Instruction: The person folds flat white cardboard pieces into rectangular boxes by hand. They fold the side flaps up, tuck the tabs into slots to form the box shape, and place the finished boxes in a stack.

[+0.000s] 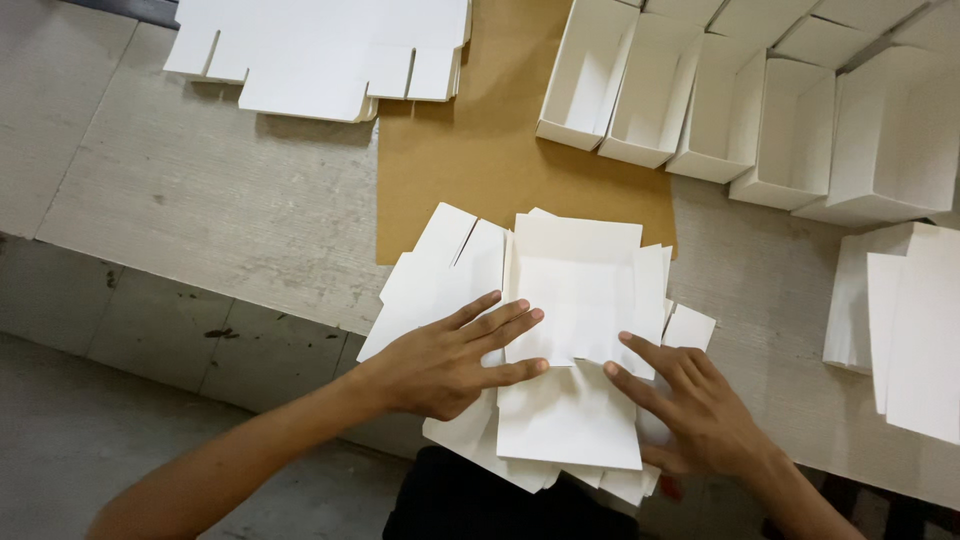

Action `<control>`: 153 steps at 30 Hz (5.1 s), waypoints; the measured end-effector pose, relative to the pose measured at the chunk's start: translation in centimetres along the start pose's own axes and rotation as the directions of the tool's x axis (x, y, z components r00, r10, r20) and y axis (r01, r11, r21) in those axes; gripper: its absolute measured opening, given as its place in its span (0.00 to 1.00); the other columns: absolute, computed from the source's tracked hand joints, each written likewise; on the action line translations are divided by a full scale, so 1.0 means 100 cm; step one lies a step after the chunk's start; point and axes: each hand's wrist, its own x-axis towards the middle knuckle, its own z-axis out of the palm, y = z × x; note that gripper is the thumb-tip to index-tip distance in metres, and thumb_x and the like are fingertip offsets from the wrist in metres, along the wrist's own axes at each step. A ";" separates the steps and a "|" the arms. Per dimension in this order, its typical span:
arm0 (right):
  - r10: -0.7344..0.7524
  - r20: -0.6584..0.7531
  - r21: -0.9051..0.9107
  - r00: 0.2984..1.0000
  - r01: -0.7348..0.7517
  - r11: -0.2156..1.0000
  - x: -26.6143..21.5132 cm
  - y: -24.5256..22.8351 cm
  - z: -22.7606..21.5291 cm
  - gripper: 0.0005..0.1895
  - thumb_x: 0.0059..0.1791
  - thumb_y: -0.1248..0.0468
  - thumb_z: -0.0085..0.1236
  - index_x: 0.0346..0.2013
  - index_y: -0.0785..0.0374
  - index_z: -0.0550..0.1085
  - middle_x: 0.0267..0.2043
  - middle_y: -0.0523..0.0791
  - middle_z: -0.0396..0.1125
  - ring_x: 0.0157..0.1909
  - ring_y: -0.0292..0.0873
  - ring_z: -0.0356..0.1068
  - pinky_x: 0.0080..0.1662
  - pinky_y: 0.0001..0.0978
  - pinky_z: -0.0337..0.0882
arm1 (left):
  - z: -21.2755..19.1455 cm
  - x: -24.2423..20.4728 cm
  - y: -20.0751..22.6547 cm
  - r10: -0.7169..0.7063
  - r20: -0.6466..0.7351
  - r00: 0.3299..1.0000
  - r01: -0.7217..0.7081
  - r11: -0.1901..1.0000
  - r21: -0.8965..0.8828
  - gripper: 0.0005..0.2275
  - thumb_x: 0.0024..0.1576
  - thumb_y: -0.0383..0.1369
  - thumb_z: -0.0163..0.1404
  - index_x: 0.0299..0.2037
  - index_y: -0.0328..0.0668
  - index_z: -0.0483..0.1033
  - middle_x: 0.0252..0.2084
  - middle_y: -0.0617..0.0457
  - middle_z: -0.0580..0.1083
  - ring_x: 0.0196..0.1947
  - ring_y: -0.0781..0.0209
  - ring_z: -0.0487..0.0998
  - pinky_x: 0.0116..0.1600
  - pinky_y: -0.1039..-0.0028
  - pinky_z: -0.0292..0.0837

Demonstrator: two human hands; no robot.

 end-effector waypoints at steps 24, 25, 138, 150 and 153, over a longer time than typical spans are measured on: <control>0.226 -0.205 0.499 0.952 -0.096 0.861 0.028 -0.004 0.001 0.17 0.54 0.67 0.45 0.55 0.52 0.75 0.45 0.40 0.76 0.36 0.42 0.68 0.43 0.34 0.60 | 0.030 0.010 -0.011 -0.118 -0.246 0.962 0.006 0.911 -0.412 0.18 0.58 0.26 0.57 0.59 0.50 0.74 0.44 0.51 0.73 0.50 0.48 0.68 0.54 0.59 0.67; 0.225 -0.205 0.500 0.952 -0.096 0.861 0.027 -0.005 0.002 0.17 0.54 0.67 0.45 0.55 0.52 0.75 0.45 0.40 0.76 0.36 0.42 0.68 0.43 0.34 0.60 | 0.025 0.013 -0.009 -0.118 -0.246 0.962 0.006 0.911 -0.412 0.18 0.58 0.26 0.57 0.59 0.50 0.74 0.44 0.51 0.73 0.50 0.48 0.68 0.54 0.59 0.67; 0.150 0.044 -0.107 0.988 -0.145 0.984 0.068 -0.069 -0.032 0.18 0.45 0.47 0.63 0.41 0.51 0.71 0.47 0.45 0.65 0.47 0.49 0.65 0.58 0.52 0.56 | 0.013 0.073 0.029 -0.219 0.115 0.969 0.217 0.976 0.024 0.09 0.48 0.36 0.50 0.33 0.42 0.76 0.33 0.45 0.73 0.37 0.45 0.72 0.46 0.57 0.63; 0.425 0.215 -0.268 0.879 -0.365 0.892 0.051 -0.045 -0.035 0.13 0.41 0.51 0.53 0.33 0.51 0.79 0.78 0.52 0.49 0.80 0.53 0.40 0.70 0.59 0.30 | -0.006 0.041 0.051 -0.296 0.093 0.951 0.254 0.915 0.313 0.05 0.57 0.32 0.48 0.40 0.45 0.73 0.45 0.49 0.74 0.61 0.46 0.69 0.63 0.62 0.58; 0.371 -0.037 -0.538 0.928 -0.331 0.775 0.054 -0.034 -0.053 0.08 0.38 0.69 0.57 0.22 0.50 0.71 0.78 0.50 0.56 0.78 0.48 0.49 0.70 0.51 0.37 | -0.003 0.033 0.046 -0.176 0.044 0.983 0.163 0.963 0.215 0.11 0.51 0.24 0.49 0.42 0.48 0.74 0.52 0.48 0.73 0.64 0.51 0.68 0.61 0.59 0.55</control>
